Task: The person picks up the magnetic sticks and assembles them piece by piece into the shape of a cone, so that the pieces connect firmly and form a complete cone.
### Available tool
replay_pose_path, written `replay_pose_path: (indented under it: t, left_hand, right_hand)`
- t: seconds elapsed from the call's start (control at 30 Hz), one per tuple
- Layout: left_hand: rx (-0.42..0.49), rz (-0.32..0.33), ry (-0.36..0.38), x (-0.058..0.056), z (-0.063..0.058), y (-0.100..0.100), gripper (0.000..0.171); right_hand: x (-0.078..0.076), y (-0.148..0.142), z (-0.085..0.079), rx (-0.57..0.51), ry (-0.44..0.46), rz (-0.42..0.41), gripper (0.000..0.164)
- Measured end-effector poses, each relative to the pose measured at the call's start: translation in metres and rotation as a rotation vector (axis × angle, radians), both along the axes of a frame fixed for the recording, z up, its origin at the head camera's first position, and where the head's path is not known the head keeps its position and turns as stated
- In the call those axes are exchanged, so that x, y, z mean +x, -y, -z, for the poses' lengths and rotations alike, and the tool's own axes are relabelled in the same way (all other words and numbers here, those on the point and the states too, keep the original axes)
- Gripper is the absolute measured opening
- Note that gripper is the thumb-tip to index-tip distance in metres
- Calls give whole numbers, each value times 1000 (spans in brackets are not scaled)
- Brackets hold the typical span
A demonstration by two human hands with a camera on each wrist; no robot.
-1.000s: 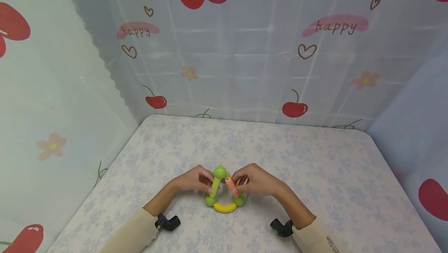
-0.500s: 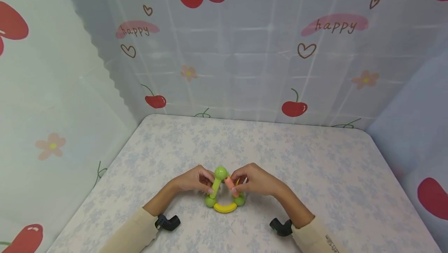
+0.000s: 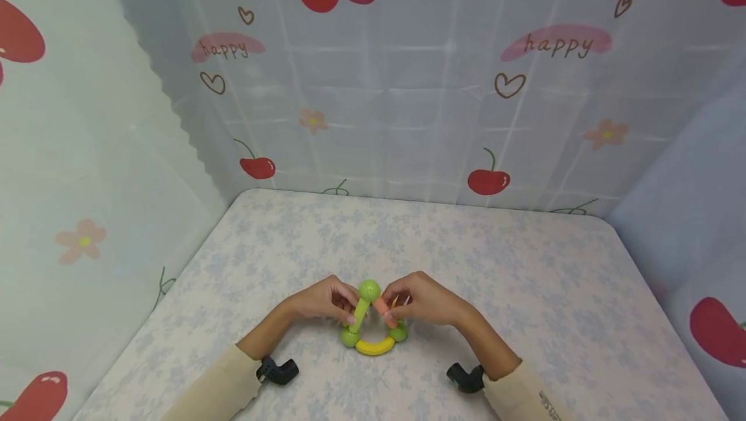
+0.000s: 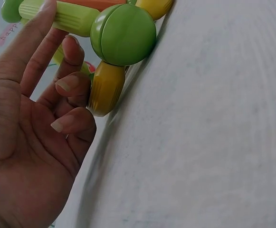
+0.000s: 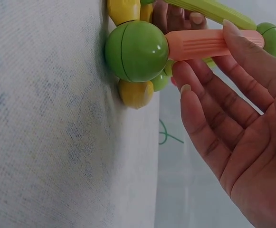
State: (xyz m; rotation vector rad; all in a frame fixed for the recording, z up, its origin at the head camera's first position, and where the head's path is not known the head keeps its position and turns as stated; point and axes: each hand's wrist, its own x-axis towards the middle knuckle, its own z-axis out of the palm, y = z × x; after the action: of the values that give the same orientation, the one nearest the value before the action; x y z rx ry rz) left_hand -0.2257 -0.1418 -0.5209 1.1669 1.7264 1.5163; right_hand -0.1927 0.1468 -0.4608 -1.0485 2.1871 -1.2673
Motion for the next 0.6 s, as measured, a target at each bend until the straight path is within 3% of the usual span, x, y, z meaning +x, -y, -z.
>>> replay_pose_path:
  t: [0.43,0.6]
  left_hand:
    - [2,10,-7,1,-1,-6,17]
    - [3,-35,-22,-3,-8,6,19]
  right_hand:
    - [3,-7,0,18,16,20,10]
    - [-2,-16,-5,42,0,31,18]
